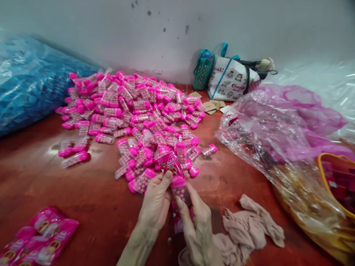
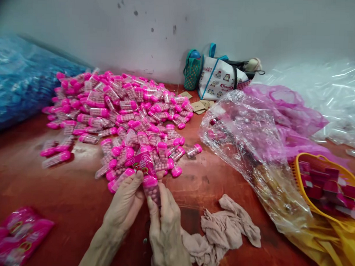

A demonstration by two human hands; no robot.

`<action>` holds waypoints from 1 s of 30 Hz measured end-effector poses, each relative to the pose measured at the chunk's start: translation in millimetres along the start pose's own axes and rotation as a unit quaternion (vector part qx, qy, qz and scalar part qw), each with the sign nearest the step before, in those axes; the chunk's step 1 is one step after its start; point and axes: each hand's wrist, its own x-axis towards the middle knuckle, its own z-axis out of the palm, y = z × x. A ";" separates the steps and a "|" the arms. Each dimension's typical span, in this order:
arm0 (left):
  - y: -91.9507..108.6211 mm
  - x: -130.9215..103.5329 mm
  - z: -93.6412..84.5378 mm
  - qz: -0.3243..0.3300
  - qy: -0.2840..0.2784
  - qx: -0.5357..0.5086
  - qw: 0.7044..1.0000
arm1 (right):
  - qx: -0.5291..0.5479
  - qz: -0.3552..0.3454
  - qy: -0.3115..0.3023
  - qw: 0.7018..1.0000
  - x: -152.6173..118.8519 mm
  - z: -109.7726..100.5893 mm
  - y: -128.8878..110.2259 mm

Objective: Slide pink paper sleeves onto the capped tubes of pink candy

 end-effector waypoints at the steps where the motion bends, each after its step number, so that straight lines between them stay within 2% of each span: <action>1: -0.1 -0.1 -1.4 -0.011 -0.012 0.002 1.000 | 0.013 0.014 -0.001 1.000 -0.5 -1.4 1.2; 6: 0.4 -1.4 -6.7 -0.061 -0.073 0.020 0.995 | 0.086 0.072 -0.025 0.993 -1.4 -7.1 4.8; 12: -0.1 -3.6 -1.3 -0.067 -0.086 0.059 0.992 | 0.081 0.073 -0.013 0.994 0.9 -5.1 -8.2; 16: -2.3 -5.6 -4.0 -0.064 -0.069 0.093 0.991 | 0.087 0.083 -0.021 0.993 -1.6 -0.3 -14.3; 19: -5.3 -12.2 -7.2 -0.041 -0.041 0.134 0.989 | 0.090 0.108 -0.018 0.990 -6.8 3.2 -16.1; 22: -9.2 -20.9 -6.7 -0.019 -0.038 0.150 0.988 | 0.088 0.127 -0.007 0.988 -9.7 4.6 -20.2; 30: -9.1 -24.2 -4.9 0.023 0.006 0.071 0.997 | 0.149 0.136 -0.042 0.978 1.3 -2.6 -14.3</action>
